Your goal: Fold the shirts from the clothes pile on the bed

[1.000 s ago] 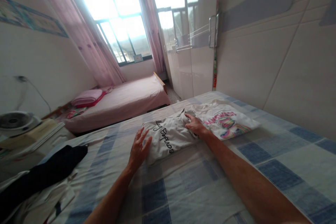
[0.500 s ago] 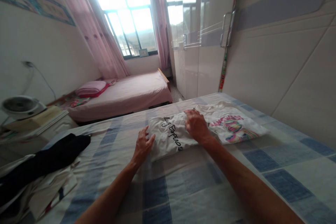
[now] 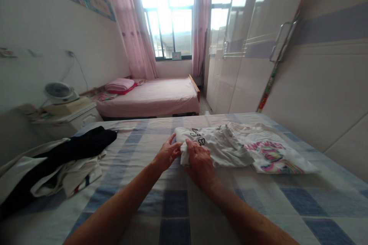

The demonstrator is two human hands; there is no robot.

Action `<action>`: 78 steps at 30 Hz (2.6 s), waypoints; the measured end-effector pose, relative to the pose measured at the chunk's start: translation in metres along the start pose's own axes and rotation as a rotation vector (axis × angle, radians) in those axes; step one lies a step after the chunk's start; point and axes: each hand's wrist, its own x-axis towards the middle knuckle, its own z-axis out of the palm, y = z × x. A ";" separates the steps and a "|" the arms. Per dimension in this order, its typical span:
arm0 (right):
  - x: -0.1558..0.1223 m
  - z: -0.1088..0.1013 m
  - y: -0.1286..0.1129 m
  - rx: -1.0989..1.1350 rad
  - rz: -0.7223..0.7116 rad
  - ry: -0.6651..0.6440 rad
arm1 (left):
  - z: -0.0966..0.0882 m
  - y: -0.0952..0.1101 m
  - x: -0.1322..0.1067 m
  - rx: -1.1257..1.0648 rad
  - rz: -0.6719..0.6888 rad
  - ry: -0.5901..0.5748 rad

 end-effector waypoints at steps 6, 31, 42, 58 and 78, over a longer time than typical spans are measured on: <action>0.025 -0.055 0.016 0.261 0.099 0.111 | -0.011 0.024 0.000 0.774 0.435 0.089; 0.177 -0.108 0.019 0.489 0.027 0.376 | -0.022 0.213 0.008 1.187 1.122 0.330; 0.006 -0.004 0.021 0.388 -0.166 -0.198 | -0.144 0.049 -0.095 1.788 0.593 -0.101; 0.066 0.001 0.051 0.680 0.498 -0.232 | -0.148 0.085 -0.027 1.179 0.135 0.165; 0.106 0.065 0.060 0.374 0.426 -0.036 | -0.151 0.075 0.037 0.955 0.078 0.287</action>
